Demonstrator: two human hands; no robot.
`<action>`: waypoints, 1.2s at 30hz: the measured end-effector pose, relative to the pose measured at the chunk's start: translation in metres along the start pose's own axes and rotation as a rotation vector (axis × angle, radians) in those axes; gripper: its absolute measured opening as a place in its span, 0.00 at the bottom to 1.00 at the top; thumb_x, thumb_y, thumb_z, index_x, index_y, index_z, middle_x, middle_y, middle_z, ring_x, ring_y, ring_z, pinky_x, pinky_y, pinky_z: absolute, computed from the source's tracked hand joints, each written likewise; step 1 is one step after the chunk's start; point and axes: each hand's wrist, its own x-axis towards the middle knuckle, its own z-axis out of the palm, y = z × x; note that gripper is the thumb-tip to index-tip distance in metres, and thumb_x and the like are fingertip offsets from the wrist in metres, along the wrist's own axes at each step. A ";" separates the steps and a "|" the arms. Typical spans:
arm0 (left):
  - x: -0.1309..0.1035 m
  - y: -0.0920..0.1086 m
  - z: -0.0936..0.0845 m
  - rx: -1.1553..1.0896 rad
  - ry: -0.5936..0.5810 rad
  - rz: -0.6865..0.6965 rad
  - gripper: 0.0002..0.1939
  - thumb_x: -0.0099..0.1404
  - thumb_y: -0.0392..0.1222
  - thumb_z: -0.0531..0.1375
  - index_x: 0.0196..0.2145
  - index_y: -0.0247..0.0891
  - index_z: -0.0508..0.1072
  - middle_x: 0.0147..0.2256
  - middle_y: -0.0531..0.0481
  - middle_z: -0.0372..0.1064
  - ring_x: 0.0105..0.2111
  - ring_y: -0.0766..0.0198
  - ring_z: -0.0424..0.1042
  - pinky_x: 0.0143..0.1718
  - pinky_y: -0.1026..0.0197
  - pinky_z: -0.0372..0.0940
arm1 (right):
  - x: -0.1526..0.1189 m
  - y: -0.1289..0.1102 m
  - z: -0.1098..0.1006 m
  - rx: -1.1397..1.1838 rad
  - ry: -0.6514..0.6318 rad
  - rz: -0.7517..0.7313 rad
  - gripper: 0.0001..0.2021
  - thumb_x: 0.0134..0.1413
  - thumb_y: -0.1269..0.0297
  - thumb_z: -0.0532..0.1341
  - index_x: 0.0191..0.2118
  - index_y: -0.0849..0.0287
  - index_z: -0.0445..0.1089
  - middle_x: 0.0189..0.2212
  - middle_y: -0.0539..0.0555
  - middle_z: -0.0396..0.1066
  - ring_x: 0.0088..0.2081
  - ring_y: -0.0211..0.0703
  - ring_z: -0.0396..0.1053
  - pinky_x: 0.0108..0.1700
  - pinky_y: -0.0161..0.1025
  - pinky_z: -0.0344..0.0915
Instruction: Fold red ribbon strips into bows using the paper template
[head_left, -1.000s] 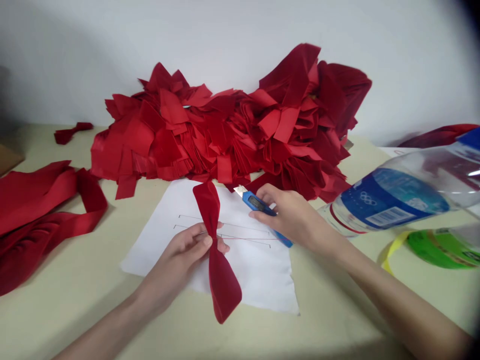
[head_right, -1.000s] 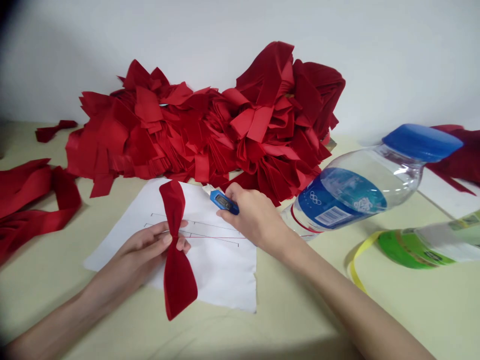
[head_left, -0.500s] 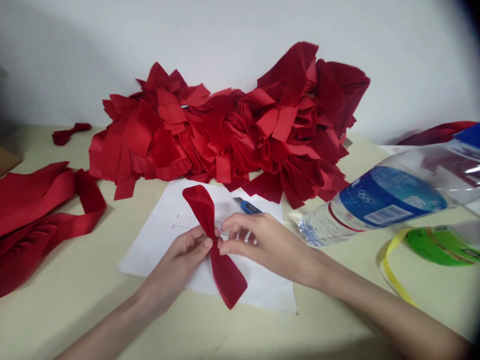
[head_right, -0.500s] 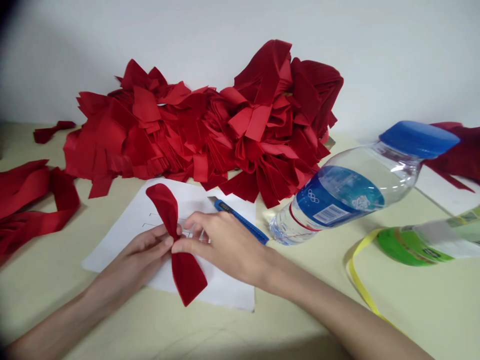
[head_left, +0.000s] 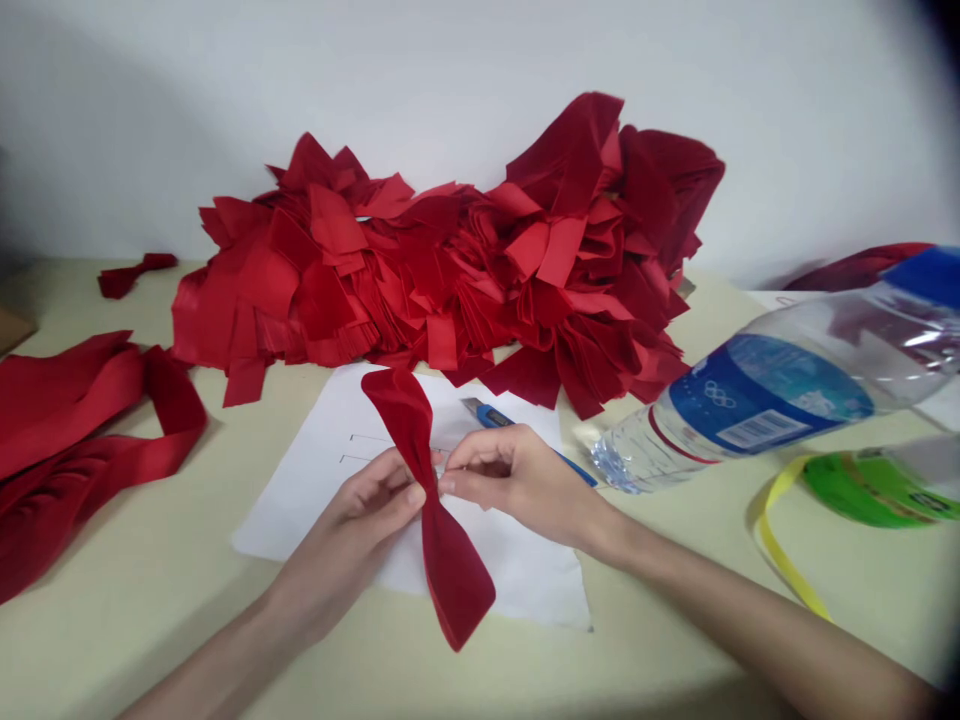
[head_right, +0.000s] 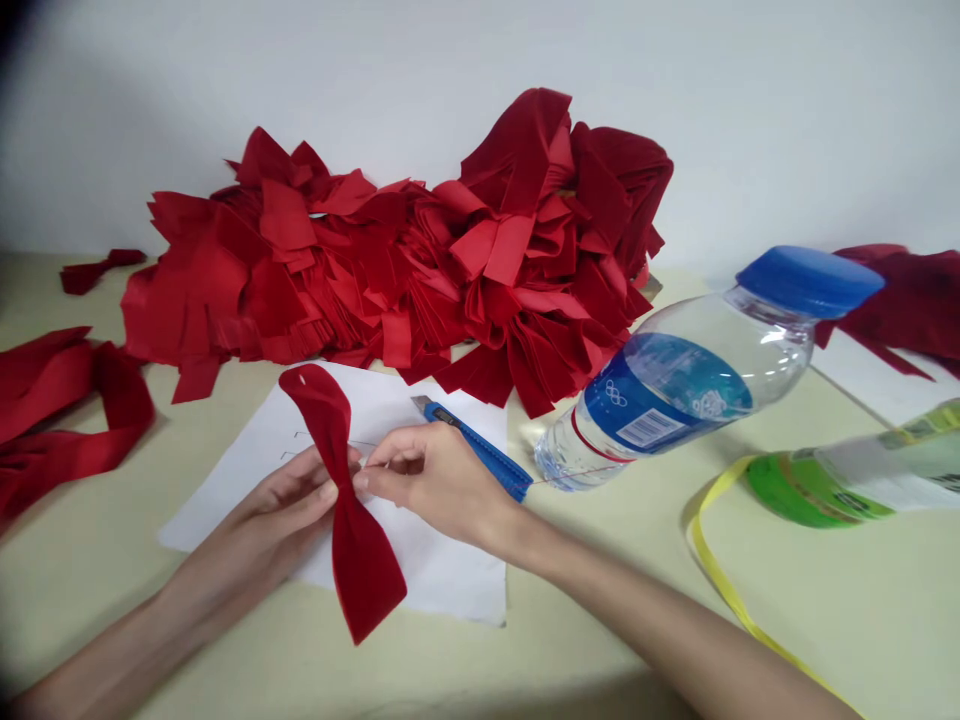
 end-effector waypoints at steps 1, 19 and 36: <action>0.000 -0.001 -0.001 0.002 0.012 0.000 0.12 0.63 0.39 0.57 0.44 0.47 0.71 0.43 0.52 0.69 0.44 0.64 0.65 0.47 0.64 0.58 | 0.000 0.001 0.000 0.016 0.011 0.010 0.07 0.49 0.64 0.62 0.26 0.63 0.69 0.17 0.43 0.57 0.19 0.28 0.51 0.22 0.30 0.49; 0.002 0.001 -0.004 0.302 0.201 0.045 0.04 0.58 0.41 0.61 0.29 0.40 0.76 0.28 0.53 0.73 0.31 0.65 0.68 0.37 0.65 0.61 | -0.002 -0.003 -0.003 0.076 -0.119 0.055 0.07 0.52 0.65 0.60 0.30 0.65 0.69 0.16 0.43 0.57 0.20 0.28 0.52 0.22 0.31 0.48; 0.001 0.003 -0.005 0.286 0.221 0.005 0.07 0.55 0.44 0.63 0.24 0.39 0.76 0.28 0.51 0.73 0.32 0.63 0.67 0.37 0.64 0.59 | 0.001 -0.001 -0.017 -0.612 0.128 -0.035 0.11 0.59 0.60 0.51 0.39 0.61 0.67 0.22 0.49 0.65 0.24 0.35 0.62 0.27 0.33 0.55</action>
